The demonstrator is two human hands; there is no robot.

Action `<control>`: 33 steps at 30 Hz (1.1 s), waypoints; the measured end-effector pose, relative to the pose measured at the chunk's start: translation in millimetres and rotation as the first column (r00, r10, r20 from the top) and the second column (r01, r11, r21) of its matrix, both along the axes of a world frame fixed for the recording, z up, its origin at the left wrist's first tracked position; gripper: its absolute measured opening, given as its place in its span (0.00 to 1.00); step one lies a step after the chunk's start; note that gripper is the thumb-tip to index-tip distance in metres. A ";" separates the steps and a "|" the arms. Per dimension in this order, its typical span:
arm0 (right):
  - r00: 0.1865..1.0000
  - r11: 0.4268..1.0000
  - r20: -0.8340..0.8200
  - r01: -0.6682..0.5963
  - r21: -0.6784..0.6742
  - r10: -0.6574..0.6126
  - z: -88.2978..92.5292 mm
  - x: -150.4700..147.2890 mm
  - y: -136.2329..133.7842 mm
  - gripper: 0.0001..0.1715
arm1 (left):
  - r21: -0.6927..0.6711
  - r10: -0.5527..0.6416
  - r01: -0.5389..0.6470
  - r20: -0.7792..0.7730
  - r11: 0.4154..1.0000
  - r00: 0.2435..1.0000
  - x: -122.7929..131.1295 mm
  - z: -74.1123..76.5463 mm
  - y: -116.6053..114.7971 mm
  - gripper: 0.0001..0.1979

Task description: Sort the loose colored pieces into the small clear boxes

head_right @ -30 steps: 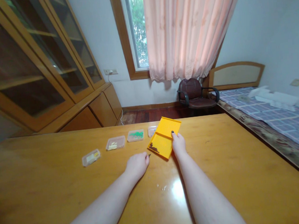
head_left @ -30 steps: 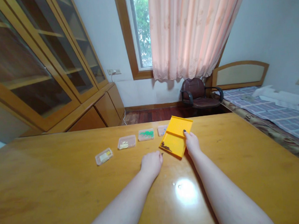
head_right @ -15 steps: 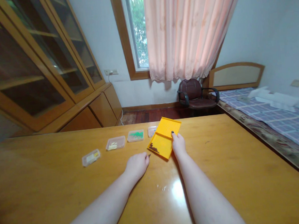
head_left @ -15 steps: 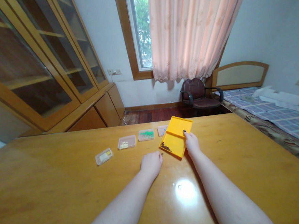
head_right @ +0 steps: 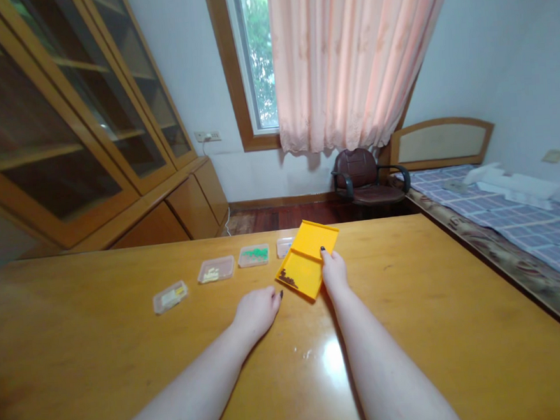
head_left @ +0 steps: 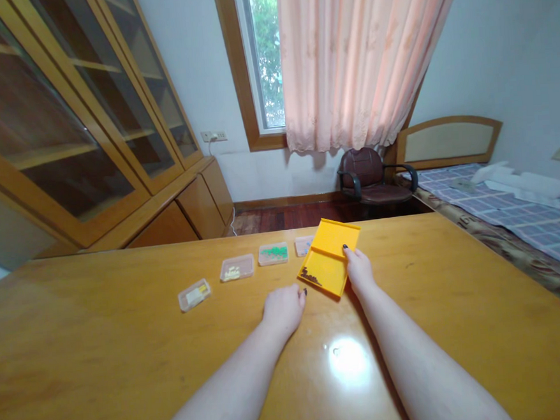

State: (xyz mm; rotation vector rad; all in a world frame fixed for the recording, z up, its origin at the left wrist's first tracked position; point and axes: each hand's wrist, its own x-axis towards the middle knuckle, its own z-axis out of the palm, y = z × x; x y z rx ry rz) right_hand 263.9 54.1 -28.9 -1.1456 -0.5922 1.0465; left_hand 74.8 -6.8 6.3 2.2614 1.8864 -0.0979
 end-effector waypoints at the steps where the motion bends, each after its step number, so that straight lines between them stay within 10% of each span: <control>1: 1.000 1.000 -0.005 0.000 0.002 0.000 0.3 -0.1 -0.3 0.15 | 0.002 -0.003 0.003 0.004 1.000 1.000 -0.3 -0.4 -0.1 0.20; 33: 0.999 0.999 -0.024 -0.043 0.016 0.043 -1.6 -0.6 0.6 0.15 | 0.073 -0.038 0.037 0.017 0.997 0.999 -2.8 -6.0 1.2 0.17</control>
